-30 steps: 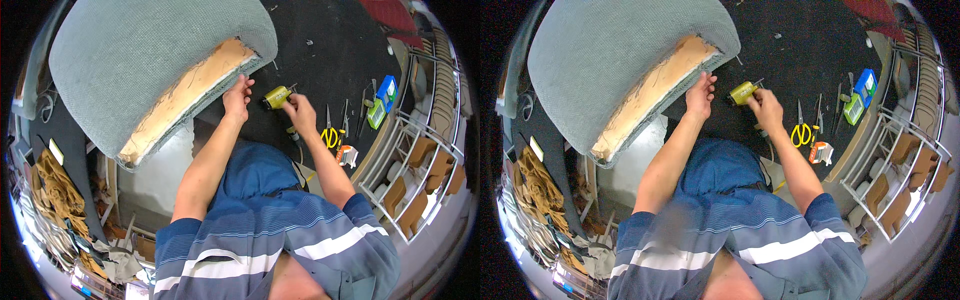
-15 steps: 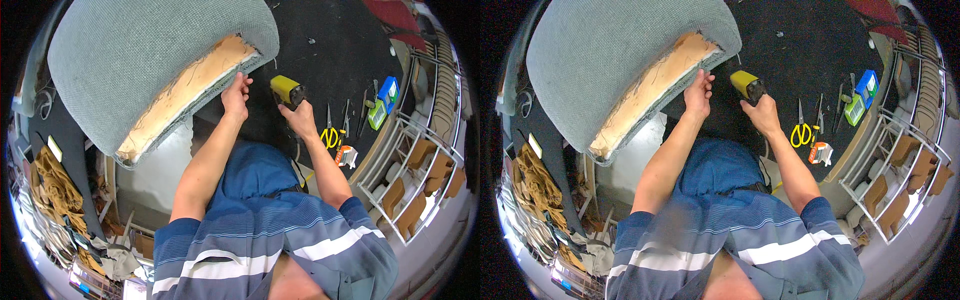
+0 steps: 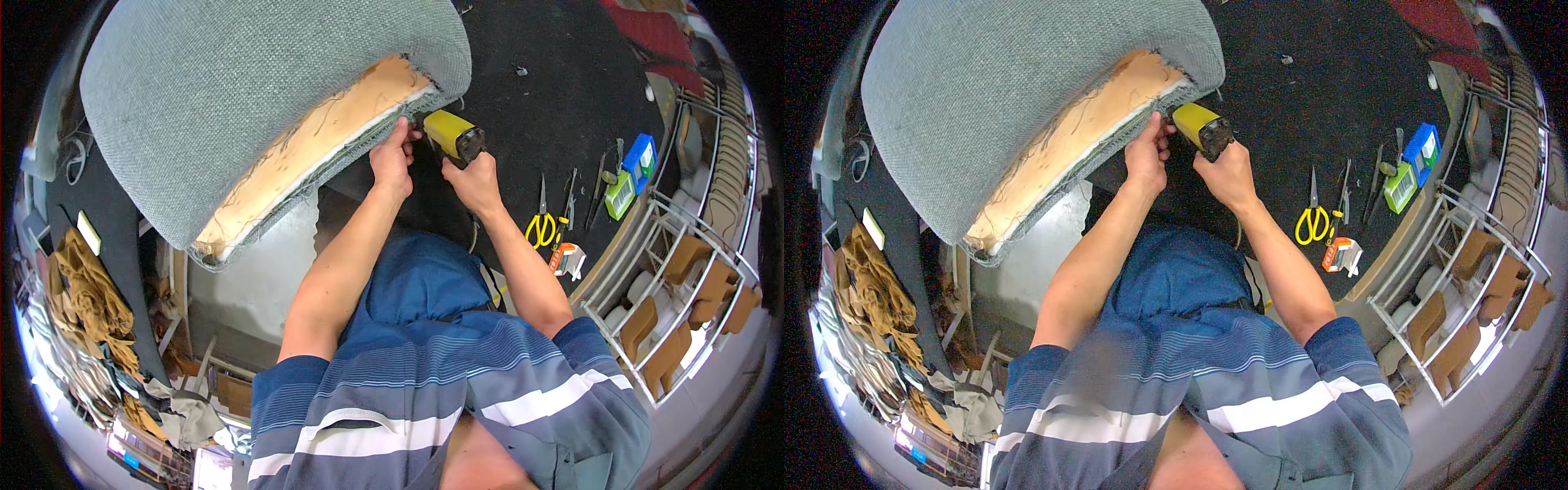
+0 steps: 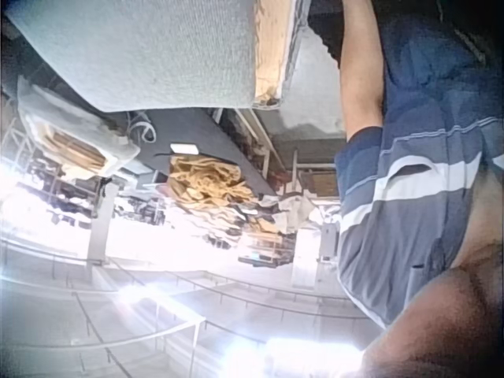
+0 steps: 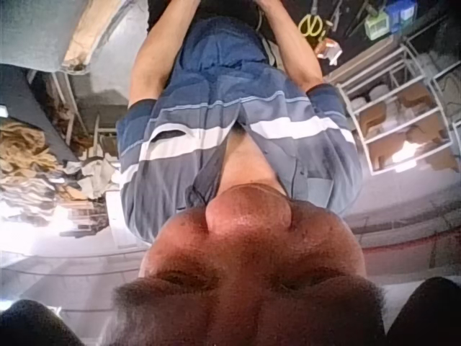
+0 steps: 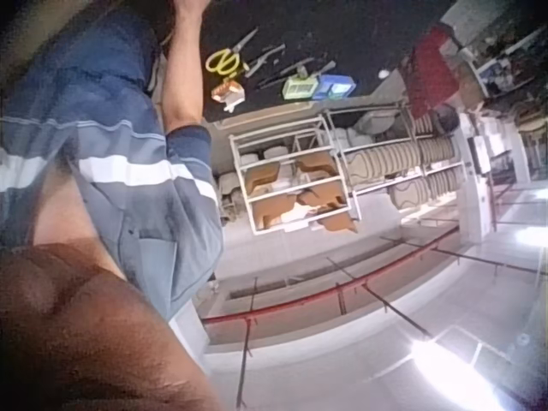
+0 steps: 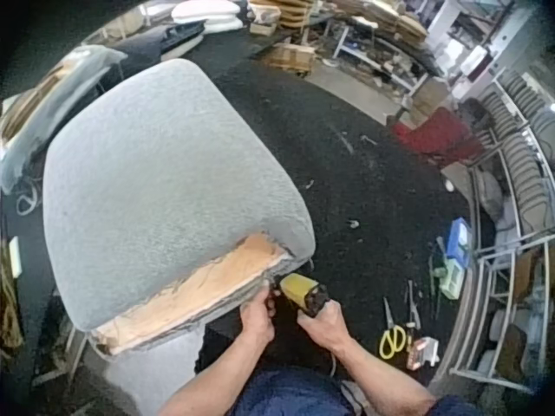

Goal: Upholstering a furniture component by stretching fabric and securing it with a pneumatic stapler and hand tools.

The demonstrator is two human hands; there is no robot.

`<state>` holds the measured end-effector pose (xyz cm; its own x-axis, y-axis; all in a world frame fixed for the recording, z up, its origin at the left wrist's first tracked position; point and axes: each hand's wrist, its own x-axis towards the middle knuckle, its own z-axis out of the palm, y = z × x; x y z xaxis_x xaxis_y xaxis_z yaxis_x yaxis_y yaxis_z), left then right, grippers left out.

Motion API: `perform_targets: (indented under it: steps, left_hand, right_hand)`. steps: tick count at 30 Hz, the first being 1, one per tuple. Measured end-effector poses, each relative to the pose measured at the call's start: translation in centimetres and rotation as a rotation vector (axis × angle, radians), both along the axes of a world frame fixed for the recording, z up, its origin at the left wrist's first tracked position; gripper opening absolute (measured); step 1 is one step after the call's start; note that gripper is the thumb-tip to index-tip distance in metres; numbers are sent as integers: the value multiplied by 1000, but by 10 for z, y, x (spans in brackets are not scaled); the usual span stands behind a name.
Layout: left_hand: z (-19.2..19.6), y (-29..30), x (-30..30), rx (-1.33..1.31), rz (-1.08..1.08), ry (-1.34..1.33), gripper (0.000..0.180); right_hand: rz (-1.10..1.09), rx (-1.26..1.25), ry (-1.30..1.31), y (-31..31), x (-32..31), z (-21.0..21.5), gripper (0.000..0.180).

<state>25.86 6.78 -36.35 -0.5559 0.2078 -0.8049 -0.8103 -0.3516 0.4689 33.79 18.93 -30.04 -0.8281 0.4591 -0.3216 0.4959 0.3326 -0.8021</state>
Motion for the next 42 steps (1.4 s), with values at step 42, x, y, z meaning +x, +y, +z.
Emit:
perform_targets:
  steps: [42]
  left_hand:
    - [-1, -27, 7, -1, 42, -8, 25]
  right_hand:
    - [24, 106, -15, -14, 2, -9, 32]
